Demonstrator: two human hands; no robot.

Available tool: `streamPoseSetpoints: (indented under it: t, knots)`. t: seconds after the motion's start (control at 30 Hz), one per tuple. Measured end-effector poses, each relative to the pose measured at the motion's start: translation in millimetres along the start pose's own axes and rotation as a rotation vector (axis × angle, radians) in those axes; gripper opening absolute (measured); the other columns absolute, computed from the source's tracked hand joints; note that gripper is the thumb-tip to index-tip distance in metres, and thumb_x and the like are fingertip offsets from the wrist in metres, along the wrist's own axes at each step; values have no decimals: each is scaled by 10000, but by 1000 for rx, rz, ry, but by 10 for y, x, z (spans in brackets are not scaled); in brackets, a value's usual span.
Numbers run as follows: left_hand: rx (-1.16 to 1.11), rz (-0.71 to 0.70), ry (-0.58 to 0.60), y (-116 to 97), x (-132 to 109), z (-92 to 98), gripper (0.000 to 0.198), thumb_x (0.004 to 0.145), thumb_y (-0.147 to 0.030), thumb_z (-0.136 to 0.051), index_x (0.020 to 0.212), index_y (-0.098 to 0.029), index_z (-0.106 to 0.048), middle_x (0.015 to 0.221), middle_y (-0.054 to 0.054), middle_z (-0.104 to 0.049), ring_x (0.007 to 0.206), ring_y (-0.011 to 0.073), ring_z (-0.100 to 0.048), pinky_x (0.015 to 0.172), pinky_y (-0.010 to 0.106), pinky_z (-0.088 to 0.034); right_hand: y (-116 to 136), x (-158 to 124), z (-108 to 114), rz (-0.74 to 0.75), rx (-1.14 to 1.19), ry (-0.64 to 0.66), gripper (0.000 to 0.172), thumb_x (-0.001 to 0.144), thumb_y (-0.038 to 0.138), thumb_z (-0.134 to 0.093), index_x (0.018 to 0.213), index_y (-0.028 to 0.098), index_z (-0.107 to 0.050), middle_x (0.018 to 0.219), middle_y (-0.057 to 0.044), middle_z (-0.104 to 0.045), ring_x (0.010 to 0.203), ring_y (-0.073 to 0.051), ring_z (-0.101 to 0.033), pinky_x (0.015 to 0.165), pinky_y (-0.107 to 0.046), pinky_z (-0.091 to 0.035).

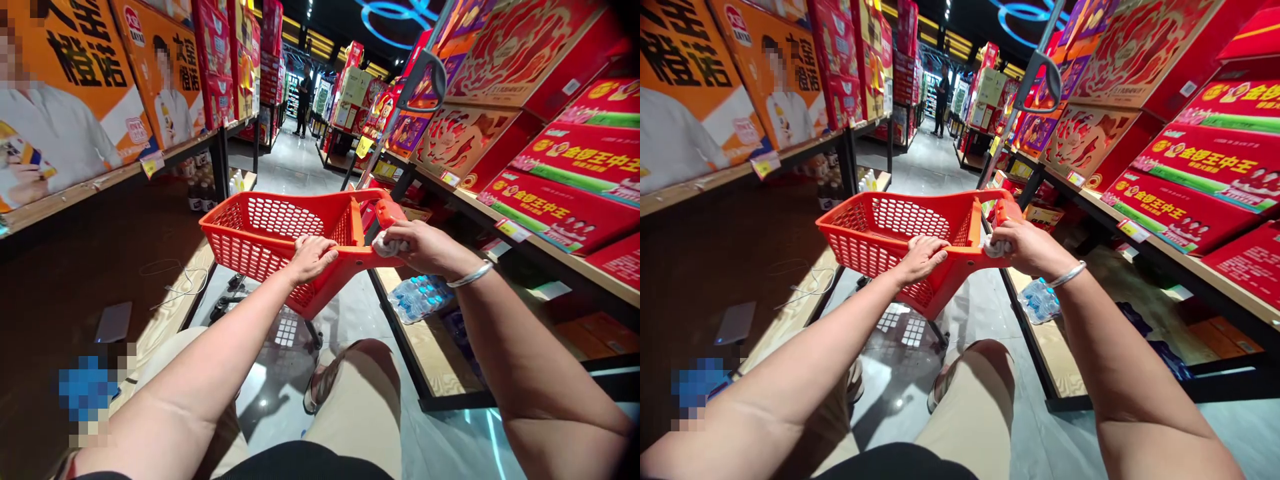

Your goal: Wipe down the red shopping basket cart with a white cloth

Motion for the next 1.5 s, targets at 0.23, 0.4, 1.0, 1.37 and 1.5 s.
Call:
streamPoseSetpoints:
  t: [0.23,0.4,1.0,1.37,1.5]
  knots:
    - [34,43,-33,195,103,132,308,1005,-471,-418,1022,-255,-636,1098,20,-675,1151,223,-547,1153,488,-234,15,-304,86,37,138,-323,465,673,62,-561,1076,241,-710,1201,-73,-667,1109,-267,-604,953,-370,-463]
    - [71,93,-89,392,90,354,365,1009,-476,-386,864,-223,-605,1015,28,-671,1065,211,-556,1163,480,-237,484,-294,-2,70,84,-410,539,696,23,-555,1173,247,-671,1303,-83,-617,1145,-280,-570,972,-408,-457]
    - [38,-112,-145,-28,-42,524,563,882,-717,-523,1130,-228,-647,1171,73,-677,1114,266,-562,1056,447,-365,491,-235,-31,220,170,-512,428,753,85,-590,1122,271,-702,1309,-75,-629,1209,-280,-546,1041,-480,-450]
    - [43,-221,-215,-438,-176,627,609,834,-771,-543,1074,-218,-632,1116,94,-684,1072,279,-586,1053,461,-389,524,-148,45,90,287,-526,281,839,214,-629,1114,249,-678,1205,-95,-676,1169,-271,-608,1034,-440,-479]
    - [70,-193,-209,-364,-196,678,575,805,-775,-567,934,-220,-645,942,74,-666,938,262,-598,951,441,-448,965,-128,96,243,295,-477,197,954,348,-600,1078,256,-722,1183,-87,-673,1113,-245,-630,990,-397,-493]
Point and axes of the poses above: each hand's wrist, its own x-axis towards the middle knuckle, its own z-axis out of the back of the hand, y = z × x, the point moved 10 cm from there along x, towards the middle knuckle
